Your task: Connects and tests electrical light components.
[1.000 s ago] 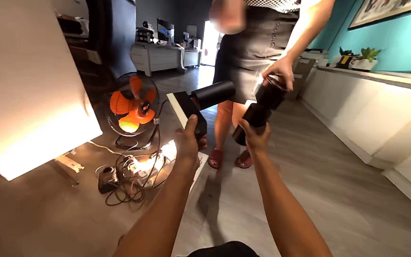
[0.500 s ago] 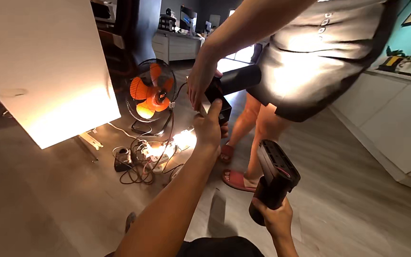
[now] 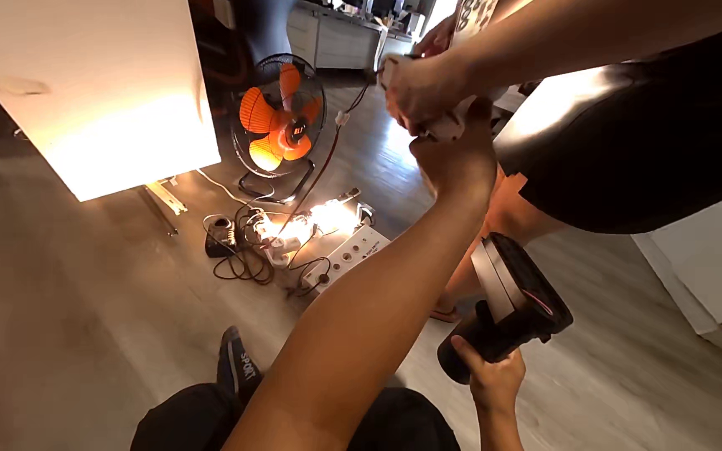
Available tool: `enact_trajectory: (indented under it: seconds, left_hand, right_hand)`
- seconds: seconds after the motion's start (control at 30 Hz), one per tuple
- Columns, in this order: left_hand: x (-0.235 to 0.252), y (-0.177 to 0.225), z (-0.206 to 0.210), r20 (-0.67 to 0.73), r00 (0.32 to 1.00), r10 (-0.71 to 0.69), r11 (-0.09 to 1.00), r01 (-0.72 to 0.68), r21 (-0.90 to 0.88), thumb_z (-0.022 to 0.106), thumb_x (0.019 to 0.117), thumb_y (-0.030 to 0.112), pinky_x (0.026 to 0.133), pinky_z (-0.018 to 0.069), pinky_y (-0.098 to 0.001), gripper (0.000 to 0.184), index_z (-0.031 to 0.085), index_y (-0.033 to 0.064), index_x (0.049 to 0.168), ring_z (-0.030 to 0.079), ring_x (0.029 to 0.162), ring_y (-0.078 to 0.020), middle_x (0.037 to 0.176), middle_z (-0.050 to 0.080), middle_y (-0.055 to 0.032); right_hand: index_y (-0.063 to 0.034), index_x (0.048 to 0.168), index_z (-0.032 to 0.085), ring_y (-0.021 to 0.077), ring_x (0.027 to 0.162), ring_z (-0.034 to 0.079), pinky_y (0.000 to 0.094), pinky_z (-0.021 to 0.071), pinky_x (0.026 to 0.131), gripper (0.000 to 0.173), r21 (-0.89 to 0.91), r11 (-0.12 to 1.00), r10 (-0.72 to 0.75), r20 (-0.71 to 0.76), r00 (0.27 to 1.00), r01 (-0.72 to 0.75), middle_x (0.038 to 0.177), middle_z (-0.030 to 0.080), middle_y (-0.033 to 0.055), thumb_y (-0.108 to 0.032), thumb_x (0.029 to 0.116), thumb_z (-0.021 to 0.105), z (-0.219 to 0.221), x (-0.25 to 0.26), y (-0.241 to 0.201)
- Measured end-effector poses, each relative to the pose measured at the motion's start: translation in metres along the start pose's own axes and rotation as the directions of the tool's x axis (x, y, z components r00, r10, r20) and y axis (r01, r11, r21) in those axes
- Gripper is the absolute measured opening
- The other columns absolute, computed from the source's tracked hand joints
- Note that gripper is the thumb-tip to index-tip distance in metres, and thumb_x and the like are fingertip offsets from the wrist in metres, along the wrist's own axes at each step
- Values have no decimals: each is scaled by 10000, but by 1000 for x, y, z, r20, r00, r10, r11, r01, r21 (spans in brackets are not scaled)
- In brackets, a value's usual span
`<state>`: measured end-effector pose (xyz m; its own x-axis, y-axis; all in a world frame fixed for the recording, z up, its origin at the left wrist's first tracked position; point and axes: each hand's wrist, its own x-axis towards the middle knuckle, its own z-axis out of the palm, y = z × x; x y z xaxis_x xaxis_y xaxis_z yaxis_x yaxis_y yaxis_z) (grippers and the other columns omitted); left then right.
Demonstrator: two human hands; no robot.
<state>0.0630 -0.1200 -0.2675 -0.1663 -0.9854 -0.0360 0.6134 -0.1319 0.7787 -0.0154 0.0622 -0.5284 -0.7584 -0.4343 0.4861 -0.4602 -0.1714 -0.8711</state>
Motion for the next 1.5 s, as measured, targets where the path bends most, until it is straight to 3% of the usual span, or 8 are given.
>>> enact_trajectory:
  seconds: [0.1, 0.23, 0.37, 0.47, 0.67, 0.77, 1.2, 1.5]
  left_hand:
    - [9, 5, 11, 46, 997, 69, 997, -67, -38, 759, 916, 400, 614, 494, -344, 433, 594, 44, 1099, 580, 716, -167, 857, 598, -89]
    - [0, 8, -23, 206, 978, 8, 997, -24, 77, 685, 955, 436, 841, 564, -450, 699, 423, 27, 1458, 646, 1027, -281, 1201, 624, -201]
    - [-33, -22, -154, 304, 950, 66, 969, -134, 210, 545, 1016, 493, 817, 584, -395, 588, 403, 180, 1493, 689, 954, -186, 1229, 661, -74]
    - [-17, -66, -262, 208, 968, 142, 930, -202, 307, 530, 1013, 276, 852, 592, -381, 456, 484, 23, 1389, 705, 935, -204, 1140, 694, -124]
    - [26, -153, -429, -331, 882, -334, 840, 438, 320, 400, 1095, 422, 899, 526, -486, 562, 481, -26, 1425, 644, 1067, -320, 1234, 644, -228]
    - [44, -155, -424, -446, 729, -520, 810, 587, 15, 338, 1076, 548, 950, 496, -557, 662, 414, 36, 1488, 597, 1187, -370, 1372, 569, -230]
    - [61, -167, -413, -384, 752, -536, 844, 493, -212, 428, 1060, 541, 967, 519, -501, 592, 457, 108, 1462, 609, 1213, -304, 1373, 596, -159]
    - [55, -161, -412, -337, 865, -373, 924, 312, -222, 455, 1078, 441, 789, 587, -407, 473, 513, 59, 1351, 690, 936, -259, 1122, 678, -167]
  right_hand:
    - [40, 1183, 545, 20, 914, 703, 214, 603, 830, 855, 29, 999, -39, 0, 999, 39, 991, 712, 5, -340, 514, 918, 11, 0, 0]
    - [36, 1188, 527, 59, 928, 711, 250, 612, 845, 857, 130, 990, -59, 51, 997, 52, 996, 713, 18, -339, 532, 931, 35, -4, -4]
    - [28, 1218, 530, 145, 939, 735, 331, 636, 851, 846, 342, 936, -16, 265, 964, -79, 1016, 737, 59, -337, 587, 960, 76, -23, -8]
    - [37, 1228, 521, 185, 915, 741, 368, 641, 831, 796, 435, 829, 100, 501, 859, -351, 1003, 740, 100, -240, 609, 939, 118, -32, -5]
    - [31, 1175, 548, 184, 751, 737, 377, 643, 693, 712, 240, 668, 419, 660, 623, -704, 868, 733, 97, -276, 614, 862, 200, -90, 64]
    - [14, 1163, 567, 184, 720, 738, 373, 642, 664, 702, 54, 615, 558, 675, 483, -786, 841, 734, 95, -284, 593, 848, 207, -110, 90]
    - [-89, 1223, 652, 208, 960, 730, 411, 609, 854, 555, 88, 420, 204, 961, 188, -903, 1055, 745, 102, -315, 758, 854, 201, -114, 126]
    - [25, 1257, 547, 249, 980, 732, 428, 615, 886, 772, 44, 554, 367, 884, 291, -831, 1077, 731, 161, -326, 684, 928, 205, -108, 106]
